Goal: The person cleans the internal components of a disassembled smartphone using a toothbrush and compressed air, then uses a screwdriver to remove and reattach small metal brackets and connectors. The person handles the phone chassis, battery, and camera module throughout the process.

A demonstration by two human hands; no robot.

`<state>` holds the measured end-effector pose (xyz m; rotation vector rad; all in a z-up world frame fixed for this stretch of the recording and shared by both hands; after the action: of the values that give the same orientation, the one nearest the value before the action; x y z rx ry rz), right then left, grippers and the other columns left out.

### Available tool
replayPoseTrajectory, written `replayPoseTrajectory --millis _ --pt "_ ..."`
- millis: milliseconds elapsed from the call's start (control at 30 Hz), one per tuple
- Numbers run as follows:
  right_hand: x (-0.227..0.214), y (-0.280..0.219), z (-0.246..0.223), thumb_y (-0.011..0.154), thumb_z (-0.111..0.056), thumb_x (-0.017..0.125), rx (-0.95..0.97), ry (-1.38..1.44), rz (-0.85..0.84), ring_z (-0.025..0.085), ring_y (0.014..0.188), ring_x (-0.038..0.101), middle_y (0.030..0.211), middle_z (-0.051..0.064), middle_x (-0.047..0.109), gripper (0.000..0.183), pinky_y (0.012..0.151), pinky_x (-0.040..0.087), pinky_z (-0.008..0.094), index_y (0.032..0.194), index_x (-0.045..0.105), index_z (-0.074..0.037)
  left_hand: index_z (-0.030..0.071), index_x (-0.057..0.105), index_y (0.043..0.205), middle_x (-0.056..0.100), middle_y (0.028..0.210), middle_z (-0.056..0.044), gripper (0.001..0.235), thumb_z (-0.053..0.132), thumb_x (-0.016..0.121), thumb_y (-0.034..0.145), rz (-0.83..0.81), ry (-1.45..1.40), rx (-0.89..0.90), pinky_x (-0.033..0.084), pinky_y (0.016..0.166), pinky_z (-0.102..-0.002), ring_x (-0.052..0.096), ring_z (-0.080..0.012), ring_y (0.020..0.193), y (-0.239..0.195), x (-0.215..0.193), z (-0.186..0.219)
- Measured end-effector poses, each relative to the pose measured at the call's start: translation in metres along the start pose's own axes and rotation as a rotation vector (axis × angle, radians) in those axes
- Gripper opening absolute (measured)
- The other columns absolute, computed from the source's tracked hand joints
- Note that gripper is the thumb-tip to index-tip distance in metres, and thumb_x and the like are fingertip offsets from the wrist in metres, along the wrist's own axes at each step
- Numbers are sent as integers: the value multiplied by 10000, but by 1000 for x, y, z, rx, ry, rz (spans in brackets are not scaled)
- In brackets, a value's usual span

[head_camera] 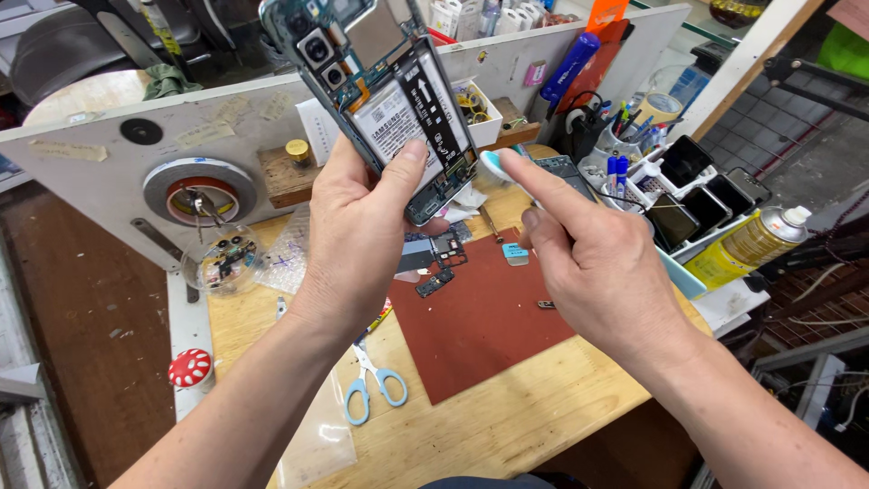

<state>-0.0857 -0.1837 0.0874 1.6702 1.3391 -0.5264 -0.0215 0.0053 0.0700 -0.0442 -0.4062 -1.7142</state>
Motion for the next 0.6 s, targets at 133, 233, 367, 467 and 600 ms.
replayPoseTrajectory --millis 133,233,367,467,600 --pt "13 -5 60 967 -171 560 289 146 -77 165 613 631 761 30 726 538 624 539 331 1497 506 -247 83 641 1226 739 1129 -30 255 194 574 1006 -25 -136 -178 646 644 -327 724 -119 900 8 9 -21" --pt "11 -13 134 997 -212 540 391 98 -46 151 644 621 741 51 700 503 626 521 320 1498 508 -220 91 656 1204 742 1120 -41 241 182 570 998 -66 -238 -311 666 673 -362 731 -142 914 13 27 -44" --pt "-42 -37 249 1081 -293 478 471 -173 42 284 763 668 797 154 673 420 753 530 425 1473 566 -170 72 679 1174 757 1111 -64 231 169 563 999 -128 -242 -403 655 681 -397 739 -163 911 16 56 -71" --pt "-93 -51 315 1105 -324 485 395 -410 160 482 1056 646 1150 265 681 438 909 514 539 1483 569 -120 74 664 1181 754 1104 -72 222 165 553 1011 -172 -264 -450 640 721 -433 729 -179 912 23 83 -89" --pt "-125 -57 377 1093 -344 496 563 -540 87 523 1064 620 1161 299 677 499 934 495 574 1574 511 -211 102 618 1192 739 1109 -47 209 185 536 1019 -209 -307 -501 640 768 -455 713 -172 936 34 127 -112"
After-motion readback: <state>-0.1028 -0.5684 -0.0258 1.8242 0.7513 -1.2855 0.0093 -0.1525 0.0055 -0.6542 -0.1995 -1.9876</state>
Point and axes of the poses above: each hand's wrist, its own y-axis towards the middle knuckle, its own x-axis out of the palm, z = x × y, the point moved 3 cm from there along y, towards the middle knuckle
